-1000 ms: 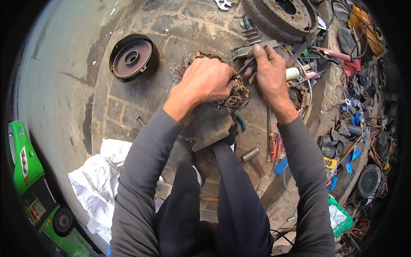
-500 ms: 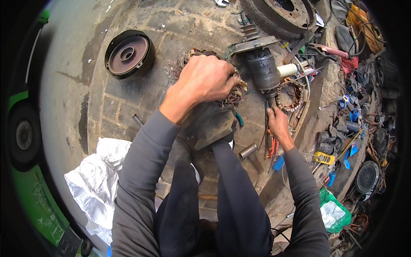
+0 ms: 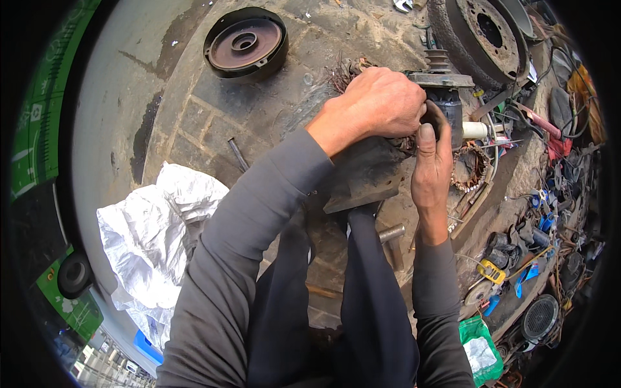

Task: The person uses pliers and a hammer to remove copper windings and a metal ring from a motor stator. They repeatedly pry and hammer components, then flip the stator to continue removing parts.

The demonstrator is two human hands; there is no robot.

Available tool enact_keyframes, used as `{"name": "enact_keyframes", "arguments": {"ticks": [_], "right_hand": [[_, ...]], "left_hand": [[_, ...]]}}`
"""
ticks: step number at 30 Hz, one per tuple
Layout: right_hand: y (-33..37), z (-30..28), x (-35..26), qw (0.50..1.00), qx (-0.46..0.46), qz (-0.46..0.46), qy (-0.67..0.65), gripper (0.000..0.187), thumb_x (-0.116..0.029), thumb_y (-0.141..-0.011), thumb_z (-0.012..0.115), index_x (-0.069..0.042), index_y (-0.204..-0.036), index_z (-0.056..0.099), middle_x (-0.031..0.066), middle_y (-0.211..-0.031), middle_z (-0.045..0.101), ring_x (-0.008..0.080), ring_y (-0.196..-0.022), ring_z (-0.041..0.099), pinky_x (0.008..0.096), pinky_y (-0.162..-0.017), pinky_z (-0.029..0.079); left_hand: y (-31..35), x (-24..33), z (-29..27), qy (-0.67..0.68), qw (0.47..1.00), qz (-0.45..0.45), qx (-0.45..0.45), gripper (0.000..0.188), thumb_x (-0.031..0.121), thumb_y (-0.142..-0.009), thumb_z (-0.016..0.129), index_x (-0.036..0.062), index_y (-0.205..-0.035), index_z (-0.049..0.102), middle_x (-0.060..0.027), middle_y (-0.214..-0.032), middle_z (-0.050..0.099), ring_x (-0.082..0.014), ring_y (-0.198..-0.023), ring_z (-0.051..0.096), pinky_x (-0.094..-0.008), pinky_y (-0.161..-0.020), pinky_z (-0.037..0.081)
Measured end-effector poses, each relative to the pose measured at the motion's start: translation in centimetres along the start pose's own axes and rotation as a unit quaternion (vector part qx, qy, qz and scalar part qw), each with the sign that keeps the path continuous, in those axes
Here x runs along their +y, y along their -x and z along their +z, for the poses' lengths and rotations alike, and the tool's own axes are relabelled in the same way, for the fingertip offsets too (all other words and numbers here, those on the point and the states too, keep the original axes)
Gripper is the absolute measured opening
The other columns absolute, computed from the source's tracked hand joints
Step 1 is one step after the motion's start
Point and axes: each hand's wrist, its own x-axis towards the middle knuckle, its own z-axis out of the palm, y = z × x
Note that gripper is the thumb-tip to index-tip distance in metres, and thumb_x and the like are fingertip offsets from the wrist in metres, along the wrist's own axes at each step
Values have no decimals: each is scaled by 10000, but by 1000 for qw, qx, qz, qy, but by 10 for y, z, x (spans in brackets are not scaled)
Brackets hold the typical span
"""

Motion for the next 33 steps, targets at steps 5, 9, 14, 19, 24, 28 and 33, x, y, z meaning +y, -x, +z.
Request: {"name": "enact_keyframes", "arguments": {"ticks": [5,9,14,19,24,28,33], "right_hand": [[-31,30,3,970,85,122,-194,600,-449,-1209,385,44,-1505,557,142,-1420,655,188,-1306,614,361,-1141,459],[-20,36,13,985,90,103,-105,510,-392,-1186,508,62,-1382,633,115,-1261,695,161,-1158,633,325,-1049,495],[-21,38,13,992,105,70,-18,423,-348,-1161,574,45,-1261,694,78,-1171,700,158,-1093,610,308,-1027,473],[-20,35,10,994,85,73,-18,411,-333,-1162,571,46,-1282,679,79,-1177,685,153,-1084,600,299,-1015,465],[-10,36,7,995,80,60,-8,395,-319,-1164,572,44,-1280,679,70,-1158,675,143,-1072,588,290,-1003,460],[-7,39,6,995,84,46,4,383,-307,-1163,575,42,-1278,680,65,-1155,672,137,-1068,585,287,-1002,461],[-10,39,11,994,93,46,-32,365,-291,-1162,579,39,-1280,683,68,-1173,678,136,-1081,594,286,-1014,461]], "left_hand": [[5,-2,-9,95,995,-42,13,313,270,-967,626,-27,-973,725,-297,-899,743,-499,-908,731,-588,-819,572],[22,-6,-31,199,957,-14,213,228,162,-963,676,-57,-1021,695,-300,-933,727,-482,-917,729,-528,-812,583],[136,-53,-23,321,774,-105,536,149,103,-1035,666,-39,-1055,706,-138,-993,759,-171,-893,713,-306,-822,560],[244,-83,84,336,746,-495,292,201,122,-1078,646,-20,-1204,712,-101,-1118,788,-170,-1034,723,-315,-909,550],[276,-71,158,396,842,-366,14,355,200,-1018,719,-41,-1277,704,-231,-1141,781,-347,-1066,754,-429,-933,558],[278,-85,164,419,819,-389,-55,346,206,-1031,727,-38,-1276,714,-167,-1048,795,-240,-914,737,-379,-855,559],[275,-89,198,637,643,-414,97,251,176,-1042,730,-9,-1211,739,-64,-966,770,-125,-812,671,-295,-754,529]]}}
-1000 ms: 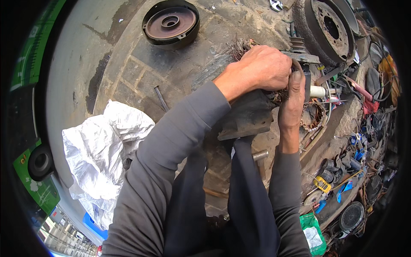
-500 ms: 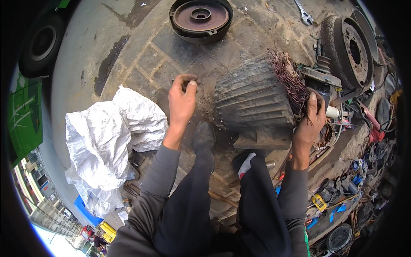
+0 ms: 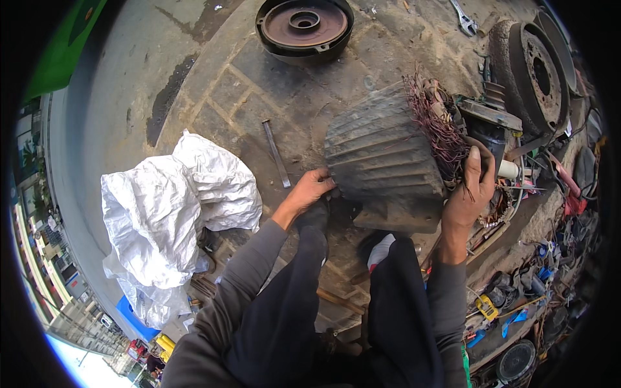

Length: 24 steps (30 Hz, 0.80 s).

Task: The person uses pliers and a hammer to remove copper windings and a metal ring from a motor stator. They repeatedly pry and hammer components, then flip the stator to continue removing parts.

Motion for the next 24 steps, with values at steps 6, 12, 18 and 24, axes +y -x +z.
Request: {"name": "enact_keyframes", "arguments": {"ticks": [6,12,18,24], "right_hand": [[-6,-4,5,1000,-5,18,-17,353,-272,-1159,579,42,-1281,687,85,-1189,693,142,-1102,611,290,-1041,461],[-8,-6,7,1000,-2,20,6,355,-272,-1159,575,41,-1278,692,89,-1191,701,159,-1117,618,306,-1062,458],[-15,-9,8,999,3,9,39,361,-276,-1160,576,43,-1283,691,96,-1210,705,166,-1135,621,309,-1078,452],[-13,-8,5,999,-5,21,24,365,-272,-1164,567,46,-1303,681,97,-1224,705,160,-1138,620,311,-1071,455]], "left_hand": [[-11,-27,4,83,996,32,-13,184,189,-1070,709,7,-1096,715,-16,-878,689,-110,-768,618,-289,-713,504],[9,-28,4,-72,992,78,63,235,260,-1122,647,34,-1079,692,8,-826,629,-94,-731,569,-273,-673,480],[25,-39,-8,7,997,33,74,288,325,-1146,603,64,-1029,636,25,-789,589,-62,-683,551,-246,-581,433],[81,-55,-54,88,970,-47,223,290,334,-1156,582,84,-1010,592,11,-790,571,-110,-680,579,-254,-575,435]]}}
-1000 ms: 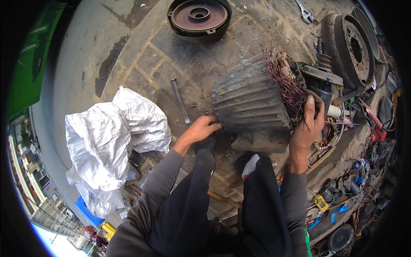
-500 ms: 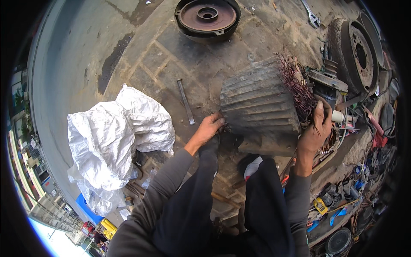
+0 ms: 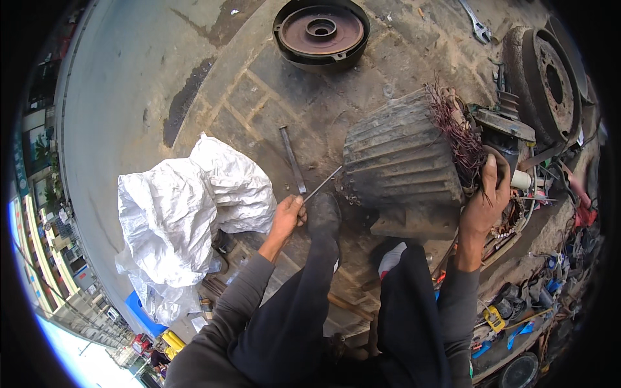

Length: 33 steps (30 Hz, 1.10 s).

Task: The person uses pliers and a hammer to remove copper windings and a metal ring from a motor stator. They repeatedly pry and hammer components, then flip the stator to continue removing parts.

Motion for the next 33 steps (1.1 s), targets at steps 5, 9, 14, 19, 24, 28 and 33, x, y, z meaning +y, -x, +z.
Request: {"name": "enact_keyframes", "arguments": {"ticks": [5,9,14,19,24,28,33], "right_hand": [[12,3,-3,1000,-4,-4,-7,368,-280,-1168,562,43,-1303,675,79,-1213,689,142,-1110,604,295,-1046,457],[18,4,-7,1000,-11,-1,-10,373,-280,-1172,553,47,-1313,662,76,-1202,677,138,-1100,592,285,-1029,456],[24,10,-10,999,-6,-36,-1,374,-270,-1175,538,59,-1315,648,91,-1206,671,147,-1118,595,296,-1034,460],[29,12,-14,999,-19,-30,-28,366,-268,-1168,550,55,-1308,651,88,-1198,670,147,-1115,592,291,-1025,459],[32,12,-21,999,-25,-27,-27,312,-242,-1156,566,37,-1272,641,11,-1037,646,57,-891,539,221,-824,438],[36,15,-23,999,-10,-38,-16,326,-244,-1150,577,50,-1279,633,60,-1005,700,81,-861,603,248,-794,492],[40,-10,0,998,17,-31,-60,457,-343,-1182,461,40,-1396,589,151,-1307,672,196,-1202,620,357,-1091,455]], "left_hand": [[-26,17,-13,108,989,85,52,289,347,-1148,610,84,-1036,570,3,-808,540,-147,-727,574,-269,-596,443],[-59,29,-1,75,987,110,92,289,335,-1146,611,77,-1023,567,-5,-815,552,-146,-710,578,-281,-587,454],[-68,27,4,66,983,84,147,293,325,-1140,609,54,-1033,583,-10,-797,567,-150,-674,579,-292,-575,467],[-35,46,14,-240,936,108,235,292,270,-1136,602,-17,-1182,623,-42,-779,657,-153,-704,648,-297,-640,508],[0,117,74,-151,940,296,79,384,231,-1116,649,-37,-1387,607,-118,-1149,736,-179,-1051,717,-329,-913,562],[3,177,150,-167,869,465,8,522,350,-1164,514,-59,-1486,556,-196,-1408,649,-271,-1327,617,-398,-1147,453],[-4,191,212,-172,853,487,-75,671,509,-1167,419,-65,-1487,552,-236,-1451,613,-366,-1368,587,-430,-1187,414]]}}
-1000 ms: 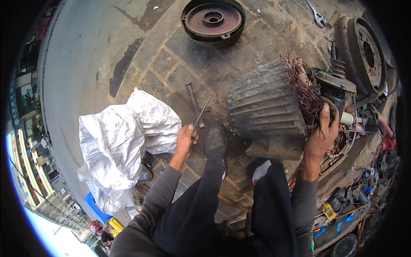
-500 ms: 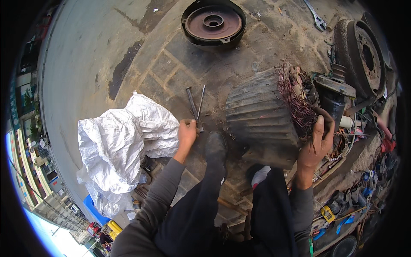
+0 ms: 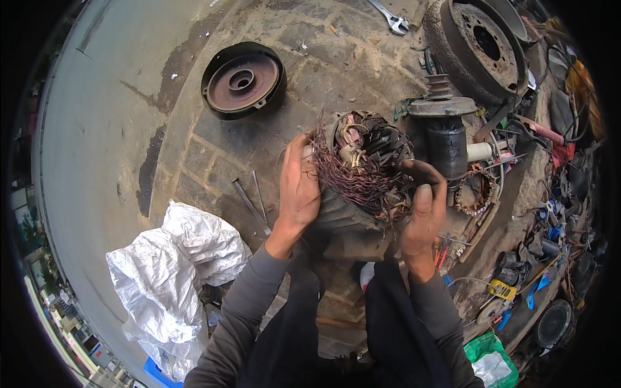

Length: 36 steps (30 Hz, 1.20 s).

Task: The person uses pliers and a hammer to remove copper windings and a metal ring from a motor stator. They repeatedly pry and hammer components, then flip the stator to continue removing parts.

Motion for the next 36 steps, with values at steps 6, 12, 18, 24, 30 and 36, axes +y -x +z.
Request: {"name": "enact_keyframes", "arguments": {"ticks": [6,12,18,24,30,36], "right_hand": [[-9,-24,80,968,53,222,-101,723,-534,-1190,377,71,-1571,482,179,-1495,611,264,-1392,568,410,-1225,397],[-7,15,92,980,60,180,-62,748,-585,-1158,426,56,-1529,536,213,-1541,472,312,-1459,452,429,-1257,325],[-12,79,28,996,-34,3,85,627,-444,-1141,549,75,-1490,500,270,-1607,306,422,-1479,419,492,-1233,361],[-36,73,20,971,-184,-110,105,577,-336,-1077,654,89,-1456,557,239,-1591,433,375,-1481,461,466,-1260,343],[-95,23,54,968,-239,48,64,834,-542,-1099,603,40,-1651,370,288,-1649,447,342,-1534,447,424,-1264,354],[-71,-6,46,987,-131,58,69,486,-262,-1138,630,66,-1489,552,183,-1398,679,221,-1277,642,355,-1117,506]], "left_hand": [[3,-6,-3,2,1000,16,-19,667,511,-1132,486,-59,-1467,569,-235,-1417,626,-372,-1346,600,-421,-1171,428],[29,-27,-18,118,992,-31,15,500,173,-1053,635,-43,-1494,548,-131,-1453,630,-215,-1356,573,-351,-1181,427],[89,-87,-45,82,985,-19,149,602,212,-1054,651,-25,-1574,463,-174,-1561,519,-289,-1449,502,-398,-1236,384],[158,-108,-28,38,990,3,135,692,282,-1079,629,-26,-1639,363,-269,-1673,368,-400,-1526,426,-443,-1266,341],[150,-67,-22,-34,999,14,8,677,318,-1124,542,-99,-1625,358,-297,-1700,371,-406,-1575,393,-454,-1291,297],[143,-54,-55,-49,996,-57,37,470,124,-1117,547,-68,-1541,485,-240,-1533,598,-339,-1377,631,-417,-1178,466]]}}
